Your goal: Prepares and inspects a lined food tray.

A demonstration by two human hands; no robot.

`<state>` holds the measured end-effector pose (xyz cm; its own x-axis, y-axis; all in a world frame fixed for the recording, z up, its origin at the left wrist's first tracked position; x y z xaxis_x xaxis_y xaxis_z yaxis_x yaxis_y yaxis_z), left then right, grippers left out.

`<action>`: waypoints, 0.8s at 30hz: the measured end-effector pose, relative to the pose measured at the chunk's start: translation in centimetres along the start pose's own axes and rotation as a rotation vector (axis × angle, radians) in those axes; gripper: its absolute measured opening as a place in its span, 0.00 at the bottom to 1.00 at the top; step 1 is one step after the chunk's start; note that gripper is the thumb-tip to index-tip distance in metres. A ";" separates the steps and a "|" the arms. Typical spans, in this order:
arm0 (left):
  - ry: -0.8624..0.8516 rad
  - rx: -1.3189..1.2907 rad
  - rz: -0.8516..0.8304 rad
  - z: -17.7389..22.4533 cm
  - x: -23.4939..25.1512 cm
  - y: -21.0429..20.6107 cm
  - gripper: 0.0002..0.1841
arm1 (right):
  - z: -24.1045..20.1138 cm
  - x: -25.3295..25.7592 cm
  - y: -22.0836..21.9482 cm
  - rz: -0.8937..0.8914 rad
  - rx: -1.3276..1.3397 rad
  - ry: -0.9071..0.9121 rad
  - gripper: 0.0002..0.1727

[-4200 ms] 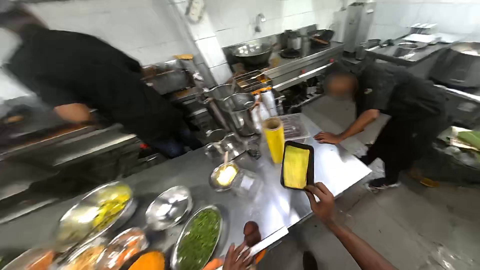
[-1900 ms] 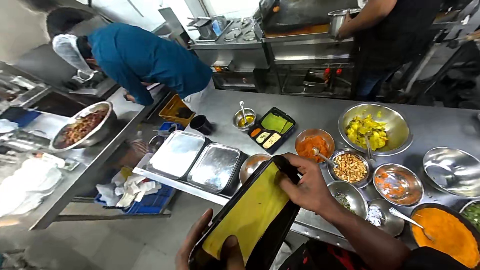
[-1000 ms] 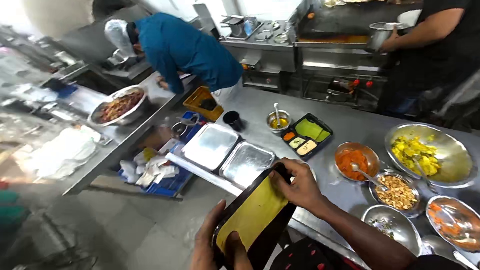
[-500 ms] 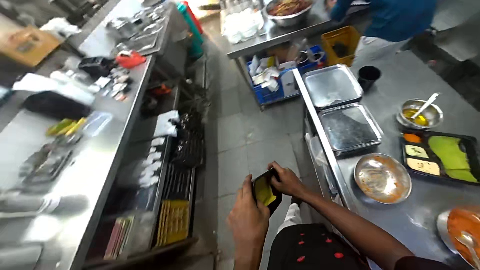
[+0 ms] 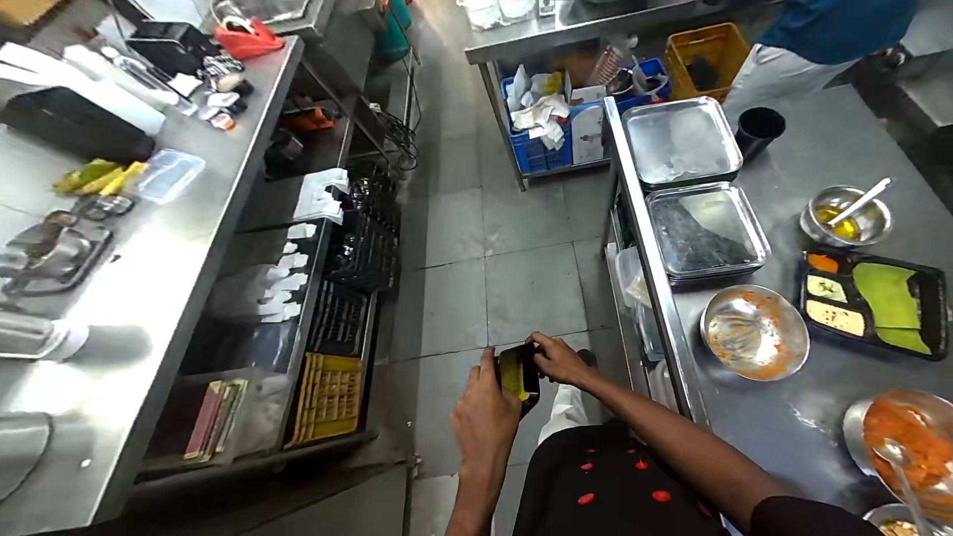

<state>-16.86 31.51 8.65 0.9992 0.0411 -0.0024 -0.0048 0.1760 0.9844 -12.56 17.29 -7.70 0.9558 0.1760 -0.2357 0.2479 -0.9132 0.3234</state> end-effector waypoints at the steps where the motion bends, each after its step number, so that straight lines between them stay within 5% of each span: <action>1: 0.014 -0.014 -0.020 -0.3 0.3 -0.2 0.33 | 0.6 0.0 0.2 -0.066 0.066 -0.019 0.19; 9: 0.187 -0.079 -0.256 -2.1 2.4 -1.1 0.30 | 2.2 0.4 -0.4 -0.164 0.098 -0.081 0.17; 16: 0.177 -0.034 -0.244 -0.1 1.3 -2.0 0.28 | 3.7 0.4 -2.5 -0.102 -0.155 -0.055 0.18; 24: 0.213 0.023 -0.264 -0.2 1.6 -2.2 0.29 | 3.5 0.1 -2.8 -0.289 0.034 -0.122 0.19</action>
<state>-15.29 31.39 6.42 0.9349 0.2019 -0.2920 0.2561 0.1860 0.9486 -13.70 18.58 -11.82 0.8201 0.3863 -0.4222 0.4988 -0.8441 0.1966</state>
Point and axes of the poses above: each hand's wrist, its own x-axis towards the middle knuckle, its own y-axis out of the back of the hand, z = x × y, the point moved 4 cm from there along x, towards the middle knuckle, and after that the axes turned 5 degrees about z, right-handed, at the moved point
